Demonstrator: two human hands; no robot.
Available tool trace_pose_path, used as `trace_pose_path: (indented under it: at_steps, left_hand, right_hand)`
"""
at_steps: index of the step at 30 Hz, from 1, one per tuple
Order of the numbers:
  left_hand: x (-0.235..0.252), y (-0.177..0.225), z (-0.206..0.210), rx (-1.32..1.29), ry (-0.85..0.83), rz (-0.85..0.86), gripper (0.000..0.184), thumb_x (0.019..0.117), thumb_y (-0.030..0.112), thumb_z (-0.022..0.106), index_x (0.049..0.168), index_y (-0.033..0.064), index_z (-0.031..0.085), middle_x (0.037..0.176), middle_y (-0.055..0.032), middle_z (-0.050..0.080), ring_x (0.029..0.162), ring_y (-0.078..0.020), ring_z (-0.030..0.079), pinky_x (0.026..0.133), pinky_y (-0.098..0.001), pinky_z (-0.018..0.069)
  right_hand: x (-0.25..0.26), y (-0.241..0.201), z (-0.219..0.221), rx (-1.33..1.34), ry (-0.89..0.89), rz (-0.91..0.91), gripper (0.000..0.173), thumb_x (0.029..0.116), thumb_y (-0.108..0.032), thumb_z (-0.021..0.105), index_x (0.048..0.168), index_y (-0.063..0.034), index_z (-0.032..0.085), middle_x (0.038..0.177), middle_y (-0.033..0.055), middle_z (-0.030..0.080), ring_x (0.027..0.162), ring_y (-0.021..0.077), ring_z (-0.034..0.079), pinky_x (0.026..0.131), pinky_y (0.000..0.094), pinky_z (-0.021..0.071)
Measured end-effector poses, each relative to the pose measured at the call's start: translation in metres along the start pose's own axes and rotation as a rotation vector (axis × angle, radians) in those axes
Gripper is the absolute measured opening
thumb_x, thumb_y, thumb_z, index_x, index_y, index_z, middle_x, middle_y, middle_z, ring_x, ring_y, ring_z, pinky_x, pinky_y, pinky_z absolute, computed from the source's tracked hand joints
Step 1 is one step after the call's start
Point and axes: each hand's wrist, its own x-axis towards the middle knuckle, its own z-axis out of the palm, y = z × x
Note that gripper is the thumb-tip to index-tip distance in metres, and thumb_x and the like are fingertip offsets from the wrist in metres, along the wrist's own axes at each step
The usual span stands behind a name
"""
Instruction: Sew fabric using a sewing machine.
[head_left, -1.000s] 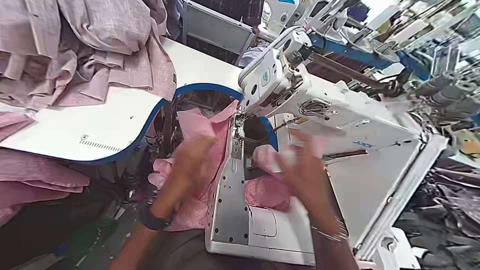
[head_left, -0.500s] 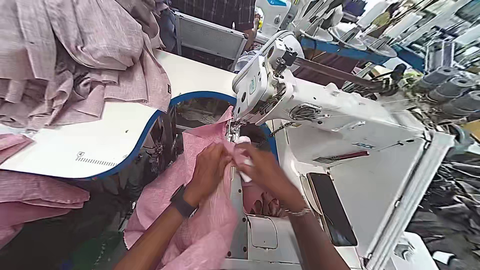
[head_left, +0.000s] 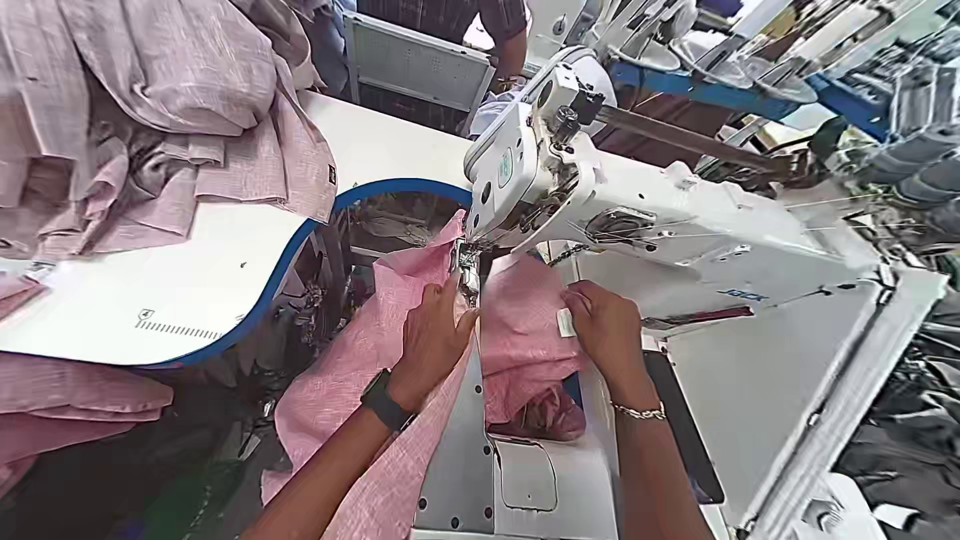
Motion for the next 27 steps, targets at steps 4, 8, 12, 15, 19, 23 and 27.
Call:
trace_pose_path:
  at_steps: [4, 8, 12, 15, 19, 23, 27]
  left_hand:
    - [-0.007, -0.011, 0.002, -0.003, 0.145, 0.237, 0.055, 0.0922, 0.043, 0.072, 0.127, 0.0001, 0.066, 0.139, -0.0309, 0.054, 0.100, -0.0398, 0.069, 0.081, -0.0498, 0.0583]
    - [-0.018, -0.022, 0.010, 0.112, 0.171, 0.402, 0.040, 0.1060, 0.019, 0.042, 0.133, 0.0041, 0.067, 0.150, -0.0216, 0.053, 0.137, -0.0420, 0.053, 0.107, -0.0540, 0.0470]
    - [-0.005, -0.025, 0.015, 0.091, 0.211, 0.441, 0.037, 0.1032, 0.013, 0.044, 0.130, -0.0033, 0.064, 0.136, -0.0189, 0.065, 0.126, -0.0350, 0.064, 0.103, -0.0515, 0.0498]
    - [0.002, -0.024, 0.011, 0.152, 0.259, 0.503, 0.032, 0.1041, 0.014, 0.045, 0.116, -0.0019, 0.070, 0.138, -0.0204, 0.064, 0.132, -0.0393, 0.058, 0.106, -0.0507, 0.0490]
    - [-0.004, -0.025, 0.015, 0.087, 0.318, 0.528, 0.030, 0.1020, 0.010, 0.049, 0.117, -0.0033, 0.072, 0.135, -0.0210, 0.066, 0.128, -0.0377, 0.062, 0.105, -0.0461, 0.0515]
    - [-0.010, -0.025, 0.016, -0.033, 0.319, 0.506, 0.037, 0.0977, 0.006, 0.049, 0.129, -0.0097, 0.061, 0.131, -0.0229, 0.067, 0.125, -0.0333, 0.065, 0.103, -0.0398, 0.0537]
    - [-0.007, -0.021, 0.013, -0.033, 0.243, 0.488, 0.031, 0.0922, 0.000, 0.052, 0.118, -0.0028, 0.069, 0.136, -0.0249, 0.063, 0.126, -0.0384, 0.063, 0.099, -0.0446, 0.0556]
  right_hand:
    - [-0.013, -0.017, 0.026, 0.276, 0.073, -0.310, 0.020, 0.0949, -0.008, 0.062, 0.100, 0.0006, 0.078, 0.108, 0.0141, 0.078, 0.100, 0.0258, 0.076, 0.090, 0.0451, 0.0593]
    - [-0.021, -0.033, 0.059, 0.444, -0.023, -0.415, 0.021, 0.0896, -0.008, 0.057, 0.092, 0.0004, 0.076, 0.124, 0.0140, 0.073, 0.095, 0.0174, 0.075, 0.081, 0.0321, 0.0573]
    - [-0.022, -0.036, 0.056, 0.645, -0.135, -0.329, 0.015, 0.0860, -0.007, 0.055, 0.076, -0.0001, 0.064, 0.134, 0.0178, 0.067, 0.116, 0.0127, 0.068, 0.093, 0.0276, 0.0533]
    - [-0.022, -0.039, 0.052, 0.638, -0.211, -0.345, 0.017, 0.0845, -0.010, 0.056, 0.070, -0.0009, 0.060, 0.142, 0.0200, 0.061, 0.125, 0.0160, 0.063, 0.093, 0.0303, 0.0522]
    - [-0.022, -0.035, 0.050, 0.696, -0.301, -0.347, 0.019, 0.0825, -0.013, 0.058, 0.066, -0.0027, 0.060, 0.150, 0.0221, 0.053, 0.128, 0.0141, 0.059, 0.093, 0.0281, 0.0509]
    - [-0.016, -0.040, 0.077, 1.095, -0.296, -0.218, 0.013, 0.0855, -0.007, 0.067, 0.075, -0.0010, 0.069, 0.148, 0.0203, 0.055, 0.139, 0.0089, 0.049, 0.111, 0.0225, 0.0423]
    - [-0.016, -0.052, 0.083, 0.799, -0.150, -0.265, 0.014, 0.0874, -0.014, 0.066, 0.081, -0.0022, 0.071, 0.144, 0.0242, 0.058, 0.131, 0.0145, 0.059, 0.102, 0.0249, 0.0492]
